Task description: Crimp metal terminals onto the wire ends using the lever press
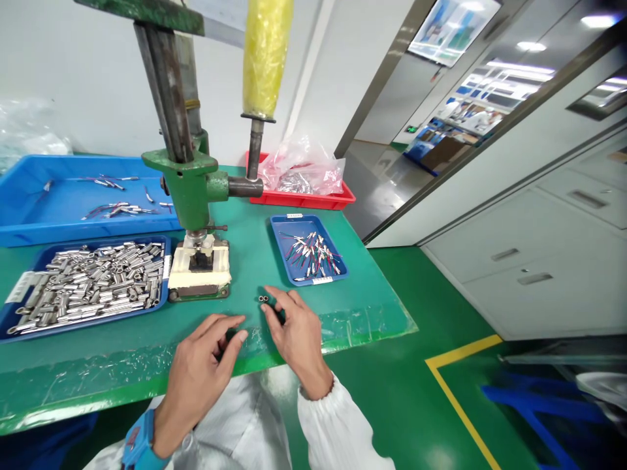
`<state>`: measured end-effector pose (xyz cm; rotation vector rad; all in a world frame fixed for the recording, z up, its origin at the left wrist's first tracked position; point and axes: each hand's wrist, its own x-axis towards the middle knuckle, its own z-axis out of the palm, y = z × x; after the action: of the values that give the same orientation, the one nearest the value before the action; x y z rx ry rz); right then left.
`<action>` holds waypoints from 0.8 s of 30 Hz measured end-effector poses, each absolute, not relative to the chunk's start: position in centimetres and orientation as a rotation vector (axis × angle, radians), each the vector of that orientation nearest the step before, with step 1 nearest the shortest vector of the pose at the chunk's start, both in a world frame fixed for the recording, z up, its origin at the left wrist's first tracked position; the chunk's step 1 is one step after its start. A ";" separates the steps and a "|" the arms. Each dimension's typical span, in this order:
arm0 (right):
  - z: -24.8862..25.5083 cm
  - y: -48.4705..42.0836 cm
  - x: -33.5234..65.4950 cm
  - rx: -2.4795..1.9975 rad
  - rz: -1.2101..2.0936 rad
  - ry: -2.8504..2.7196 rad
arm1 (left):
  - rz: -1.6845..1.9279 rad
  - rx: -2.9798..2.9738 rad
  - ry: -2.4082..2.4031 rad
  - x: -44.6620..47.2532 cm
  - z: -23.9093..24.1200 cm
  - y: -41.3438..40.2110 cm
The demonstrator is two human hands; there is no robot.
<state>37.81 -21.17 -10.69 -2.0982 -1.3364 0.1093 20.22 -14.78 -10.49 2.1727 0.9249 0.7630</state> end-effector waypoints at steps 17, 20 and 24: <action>-11.4 -21.3 38.1 -1.955 0.189 -1.233 | 0.754 2.158 0.933 20.3 -10.4 -14.8; -11.0 -21.7 37.8 -1.802 0.392 -1.080 | 0.768 2.087 0.916 20.3 -10.2 -14.8; -9.5 -22.6 36.5 -1.370 0.879 -0.606 | 0.859 1.981 0.861 19.8 -10.0 -14.6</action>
<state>36.50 -22.57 -9.52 -1.3701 -0.6059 0.8790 19.80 -14.59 -10.04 1.9806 0.8612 0.8588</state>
